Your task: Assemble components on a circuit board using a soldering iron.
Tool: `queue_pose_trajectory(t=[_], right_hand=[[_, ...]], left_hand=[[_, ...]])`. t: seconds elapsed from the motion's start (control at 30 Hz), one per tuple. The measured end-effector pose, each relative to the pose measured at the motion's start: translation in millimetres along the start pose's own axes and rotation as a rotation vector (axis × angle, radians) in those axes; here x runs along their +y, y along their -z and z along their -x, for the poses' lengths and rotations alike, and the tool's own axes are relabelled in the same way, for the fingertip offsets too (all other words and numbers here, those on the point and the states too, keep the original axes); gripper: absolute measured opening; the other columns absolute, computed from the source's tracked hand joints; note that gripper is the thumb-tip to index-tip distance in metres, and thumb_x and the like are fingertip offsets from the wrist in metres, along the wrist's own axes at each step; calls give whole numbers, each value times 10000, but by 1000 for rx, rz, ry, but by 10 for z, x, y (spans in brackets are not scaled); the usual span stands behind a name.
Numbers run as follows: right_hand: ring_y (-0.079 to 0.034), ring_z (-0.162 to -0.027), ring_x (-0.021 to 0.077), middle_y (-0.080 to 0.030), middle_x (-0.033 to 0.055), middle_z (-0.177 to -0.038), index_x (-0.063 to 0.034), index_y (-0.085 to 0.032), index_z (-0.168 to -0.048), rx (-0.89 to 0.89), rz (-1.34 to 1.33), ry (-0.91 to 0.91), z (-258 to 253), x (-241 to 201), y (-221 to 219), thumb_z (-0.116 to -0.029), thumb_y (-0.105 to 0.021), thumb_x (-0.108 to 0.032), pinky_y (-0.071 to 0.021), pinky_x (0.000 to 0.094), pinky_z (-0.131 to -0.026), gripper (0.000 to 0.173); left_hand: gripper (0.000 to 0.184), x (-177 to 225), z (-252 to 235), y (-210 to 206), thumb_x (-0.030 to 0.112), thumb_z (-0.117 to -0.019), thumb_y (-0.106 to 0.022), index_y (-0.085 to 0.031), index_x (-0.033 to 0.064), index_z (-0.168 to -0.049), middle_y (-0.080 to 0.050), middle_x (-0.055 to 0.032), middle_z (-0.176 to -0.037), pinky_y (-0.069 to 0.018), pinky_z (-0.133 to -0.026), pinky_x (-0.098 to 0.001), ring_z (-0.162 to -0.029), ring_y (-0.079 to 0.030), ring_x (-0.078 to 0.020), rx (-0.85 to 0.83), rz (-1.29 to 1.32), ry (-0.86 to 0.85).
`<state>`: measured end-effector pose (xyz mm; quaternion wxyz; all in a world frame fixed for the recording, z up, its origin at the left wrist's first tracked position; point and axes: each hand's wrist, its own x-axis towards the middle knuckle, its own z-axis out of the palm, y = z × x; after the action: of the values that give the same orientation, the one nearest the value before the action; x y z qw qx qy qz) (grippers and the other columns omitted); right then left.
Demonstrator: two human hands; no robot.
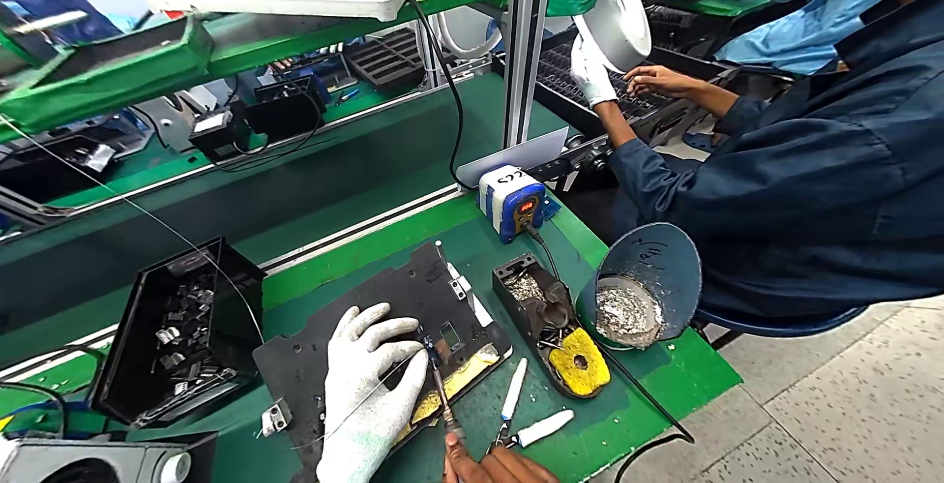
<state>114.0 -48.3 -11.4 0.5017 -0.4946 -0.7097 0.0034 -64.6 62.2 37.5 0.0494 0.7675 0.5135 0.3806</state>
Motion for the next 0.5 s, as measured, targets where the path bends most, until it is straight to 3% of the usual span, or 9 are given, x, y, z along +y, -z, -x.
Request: queue_pose_trajectory(t=[0.13, 0.27, 0.5], right_hand=[[-534, -505, 150, -576, 14, -578, -92, -810, -1049, 1, -3, -10, 3, -3, -7, -938, -697, -206, -437, 288, -487, 195], [-534, -504, 148, -577, 10, -577, -91, -811, -1046, 8, -9, -13, 11, 3, -7, -936, -699, -212, -438, 285, -484, 199], [-533, -507, 151, -571, 13, -584, -91, -808, -1055, -3, -29, -7, -9, 12, 2, -935, -699, -206, -434, 285, -479, 199]], left_hand=[[184, 2, 4, 10, 369, -903, -667, -821, 293, -839, -762, 119, -1113, -232, -1250, -537, -1341, -560, -222, 3, 12, 12], [144, 12, 15, 3, 323, -899, -682, -792, 246, -846, -773, 99, -1053, -305, -1242, -478, -1263, -624, -194, 113, 69, 43], [143, 11, 17, -5, 314, -900, -676, -790, 242, -851, -773, 96, -1049, -321, -1236, -471, -1261, -626, -194, 125, 63, 44]])
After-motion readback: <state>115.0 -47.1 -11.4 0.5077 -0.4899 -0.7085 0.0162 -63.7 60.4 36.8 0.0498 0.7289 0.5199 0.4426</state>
